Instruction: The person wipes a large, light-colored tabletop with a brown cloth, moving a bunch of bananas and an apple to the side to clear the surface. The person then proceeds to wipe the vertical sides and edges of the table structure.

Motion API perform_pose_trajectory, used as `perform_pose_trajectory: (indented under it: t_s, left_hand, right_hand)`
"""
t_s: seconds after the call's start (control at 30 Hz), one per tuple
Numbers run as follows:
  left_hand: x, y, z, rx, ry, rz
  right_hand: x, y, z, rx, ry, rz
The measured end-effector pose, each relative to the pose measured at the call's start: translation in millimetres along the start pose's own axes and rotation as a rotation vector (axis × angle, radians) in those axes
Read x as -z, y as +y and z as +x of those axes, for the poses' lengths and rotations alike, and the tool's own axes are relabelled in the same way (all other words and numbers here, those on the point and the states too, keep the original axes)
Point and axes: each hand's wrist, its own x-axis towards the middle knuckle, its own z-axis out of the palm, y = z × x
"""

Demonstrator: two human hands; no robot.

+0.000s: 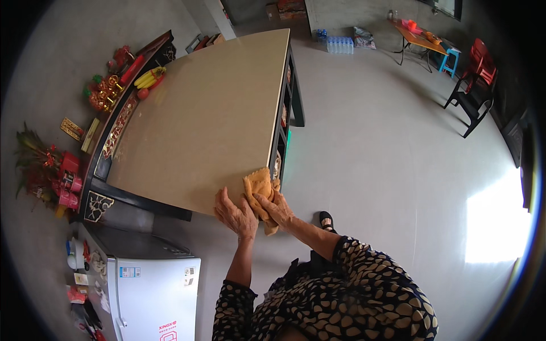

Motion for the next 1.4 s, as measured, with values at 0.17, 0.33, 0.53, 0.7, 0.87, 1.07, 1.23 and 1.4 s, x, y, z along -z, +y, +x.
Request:
perform_pose_trajectory:
  t_s: [0.17, 0.33, 0.53, 0.7, 0.87, 1.07, 1.23, 1.4]
  left_hand:
    - [11, -30, 2, -0.034, -0.017, -0.107]
    - [25, -43, 3, 0.02, -0.096, 0.098]
    - [22, -47, -1, -0.004, -0.069, 0.043]
    - [25, -49, -1, -0.012, -0.051, 0.02]
    - [20, -48, 2, 0.027, -0.067, -0.04]
    - [26, -47, 2, 0.021, -0.085, -0.043]
    - [30, -46, 1, 0.055, -0.097, -0.121]
    - [32, -44, 4, 0.053, -0.126, -0.145]
  right_hand:
    - [20, -33, -54, 0.06, -0.241, -0.667]
    - [-25, -74, -39, 0.725, 0.158, -1.244]
    - [-50, -59, 30, 0.878, -0.159, -1.553]
    - [-59, -70, 67, 0.797, -0.298, -1.579]
    - [-91, -69, 147, 0.742, -0.256, -1.627]
    - [-144, -68, 232, 0.647, -0.268, -1.631]
    - [-195, -59, 294, 0.551, -0.233, -1.707]
    - [-237, -43, 311, 0.601, -0.387, -1.758]
